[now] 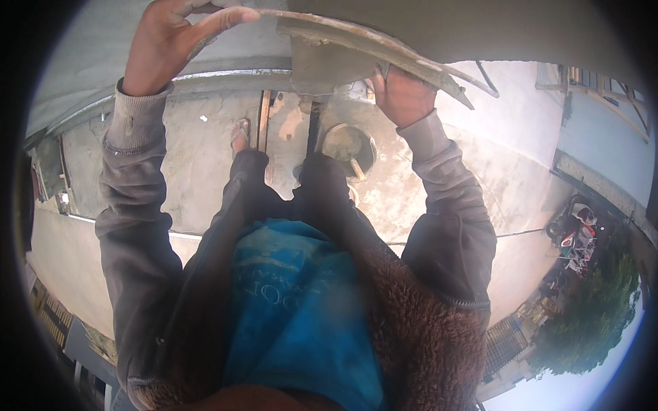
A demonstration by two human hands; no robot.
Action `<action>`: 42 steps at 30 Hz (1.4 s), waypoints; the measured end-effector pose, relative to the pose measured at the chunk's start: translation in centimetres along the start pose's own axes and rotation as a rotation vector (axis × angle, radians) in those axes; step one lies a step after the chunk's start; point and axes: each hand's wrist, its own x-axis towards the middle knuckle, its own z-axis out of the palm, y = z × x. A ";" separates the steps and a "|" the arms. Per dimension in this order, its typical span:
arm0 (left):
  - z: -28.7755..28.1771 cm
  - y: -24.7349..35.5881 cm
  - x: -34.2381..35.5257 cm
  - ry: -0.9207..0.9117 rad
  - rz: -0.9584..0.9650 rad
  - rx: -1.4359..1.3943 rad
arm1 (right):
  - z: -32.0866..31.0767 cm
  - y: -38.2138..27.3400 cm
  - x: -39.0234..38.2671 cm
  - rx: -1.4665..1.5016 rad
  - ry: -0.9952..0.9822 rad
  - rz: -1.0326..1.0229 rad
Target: The person applies wet plaster to a curved wall using a trowel and hawk. They scoop plaster from a bucket, spread it onto the wall, and smooth the surface repeatedly.
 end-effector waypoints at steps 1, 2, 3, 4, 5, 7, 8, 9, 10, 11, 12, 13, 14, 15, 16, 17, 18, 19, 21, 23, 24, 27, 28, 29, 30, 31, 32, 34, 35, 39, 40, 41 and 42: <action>-0.1 0.1 0.1 -0.027 0.009 0.004 | -0.8 0.0 -0.1 0.010 0.047 -0.006; -0.2 0.2 0.2 -0.054 0.019 0.009 | 0.1 0.9 -1.1 -0.053 0.121 -0.080; -0.4 0.5 0.3 -0.082 0.033 0.008 | 0.4 0.8 -2.7 -0.018 0.073 -0.049; -0.4 0.1 0.0 -0.083 -0.012 0.017 | 0.3 0.6 -4.3 0.006 0.022 -0.016; 0.2 -0.7 -0.7 -0.080 -0.056 0.044 | 1.1 0.6 -5.7 0.039 -0.013 0.013; 1.5 -2.0 -2.2 0.002 -0.045 0.088 | 3.4 -0.3 -12.1 0.059 -0.111 0.083; 2.9 -2.9 -3.2 0.082 0.017 0.082 | 3.9 -0.7 -16.1 0.109 -0.144 0.119; 4.0 -3.4 -4.2 0.151 0.073 0.096 | 4.1 -1.5 -19.8 0.054 -0.242 0.144; 4.8 -3.7 -5.0 0.171 0.079 0.147 | 4.2 -2.1 -23.2 0.156 -0.246 0.215; 5.9 -4.1 -5.9 0.197 0.083 0.176 | 3.1 -2.7 -25.6 0.239 -0.261 0.290; 7.0 -4.6 -6.7 0.219 0.089 0.212 | 1.1 -3.9 -26.1 0.260 -0.185 0.281; 8.3 -5.8 -7.5 0.238 0.081 0.232 | -0.4 -4.7 -26.0 0.280 -0.110 0.270; 9.8 -7.3 -8.2 0.261 0.071 0.249 | -1.6 -4.7 -24.9 0.279 -0.097 0.249; 10.4 -8.0 -8.2 0.278 0.063 0.275 | -2.2 -4.5 -23.5 0.288 -0.079 0.228; 10.8 -8.8 -8.2 0.288 0.123 0.269 | -2.6 -4.1 -21.8 0.299 -0.061 0.203; 11.3 -8.8 -8.0 0.298 0.132 0.257 | -3.2 -3.6 -20.2 0.304 -0.043 0.187; 11.9 -8.9 -7.8 0.317 0.136 0.230 | -4.2 -2.9 -18.2 0.293 -0.035 0.168; 12.3 -8.9 -7.5 0.334 0.139 0.205 | -5.5 -2.4 -16.0 0.286 -0.027 0.148; 12.1 -8.3 -7.8 0.327 0.090 0.166 | -7.1 -1.4 -10.0 0.096 0.069 0.020; 11.5 -7.9 -8.6 0.327 0.038 0.112 | -7.8 -1.2 -5.8 0.109 0.006 0.037; 11.3 -7.7 -9.1 0.332 0.017 0.079 | -8.0 -1.0 -4.1 0.111 -0.027 0.041; 10.4 -7.9 -11.5 0.323 -0.099 0.072 | -8.5 -0.5 -0.3 0.041 -0.090 0.001; 10.0 -8.3 -12.7 0.319 -0.145 0.084 | -8.4 0.4 0.9 0.062 0.018 -0.091; 9.8 -8.7 -13.8 0.320 -0.211 0.055 | -8.3 1.3 1.7 0.108 -0.008 -0.104; 9.6 -9.1 -15.1 0.323 -0.275 0.031 | -8.2 2.2 3.0 0.122 0.000 -0.107; 9.3 -9.5 -16.7 0.319 -0.344 0.011 | -8.6 1.9 4.3 0.146 0.006 -0.108; 9.1 -10.1 -18.3 0.315 -0.413 0.015 | -9.9 1.7 5.4 0.113 -0.269 0.085; 9.4 -11.7 -20.6 0.310 -0.537 -0.002 | -12.2 1.2 6.2 0.113 -0.226 0.080; 9.6 -12.5 -21.3 0.322 -0.596 -0.058 | -13.3 1.3 6.6 0.109 -0.203 0.081; 9.2 -13.1 -24.1 0.334 -0.741 -0.105 | -19.8 1.4 7.7 0.157 -0.088 0.259; 9.3 -13.7 -24.7 0.331 -0.754 -0.095 | -20.9 1.0 7.3 0.217 0.060 0.137; 9.2 -14.2 -25.4 0.330 -0.770 -0.082 | -21.5 0.6 6.8 0.280 0.207 0.014; 9.2 -14.4 -25.7 0.320 -0.779 -0.065 | -21.2 0.7 6.2 0.175 0.242 -0.154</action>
